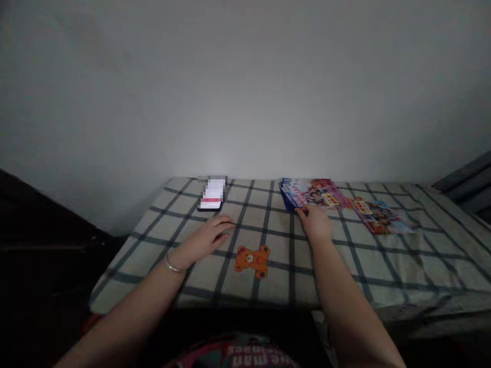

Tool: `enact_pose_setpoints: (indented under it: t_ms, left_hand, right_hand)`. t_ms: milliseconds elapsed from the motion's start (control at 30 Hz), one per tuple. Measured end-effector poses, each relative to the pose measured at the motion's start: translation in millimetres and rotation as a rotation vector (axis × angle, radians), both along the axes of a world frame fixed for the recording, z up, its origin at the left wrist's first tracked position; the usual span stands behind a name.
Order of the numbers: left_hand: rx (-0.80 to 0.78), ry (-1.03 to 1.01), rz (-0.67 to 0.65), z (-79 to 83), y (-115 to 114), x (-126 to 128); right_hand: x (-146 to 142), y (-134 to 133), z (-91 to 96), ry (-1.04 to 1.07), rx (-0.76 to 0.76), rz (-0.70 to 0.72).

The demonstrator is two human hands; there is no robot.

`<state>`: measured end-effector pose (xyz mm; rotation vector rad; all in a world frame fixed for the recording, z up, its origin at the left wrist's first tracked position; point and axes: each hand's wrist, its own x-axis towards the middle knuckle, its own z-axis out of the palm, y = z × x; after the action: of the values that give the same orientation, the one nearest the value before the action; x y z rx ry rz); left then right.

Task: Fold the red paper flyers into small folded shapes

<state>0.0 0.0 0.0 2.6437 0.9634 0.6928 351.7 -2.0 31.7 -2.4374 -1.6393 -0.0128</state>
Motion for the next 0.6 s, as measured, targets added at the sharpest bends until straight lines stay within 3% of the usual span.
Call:
enact_pose_setpoints:
  t_ms: [233, 333, 433, 600]
  left_hand:
    - [-0.025, -0.014, 0.008, -0.3, 1.6, -5.5]
    - [-0.027, -0.022, 0.035, 2.4, -0.8, -5.2]
    - [-0.010, -0.041, 0.070, 6.0, -3.4, -4.3]
    - [0.031, -0.018, 0.046, 9.1, -4.4, -3.8]
  right_hand:
    - [-2.0, -0.1, 13.1, -0.069, -0.077, 0.102]
    - [-22.4, -10.3, 18.3, -0.133, -0.024, 0.283]
    - [-51.3, -27.3, 18.8, -0.083, -0.051, 0.529]
    - [-87.4, -50.2, 12.9, 0.023, -0.031, 0.782]
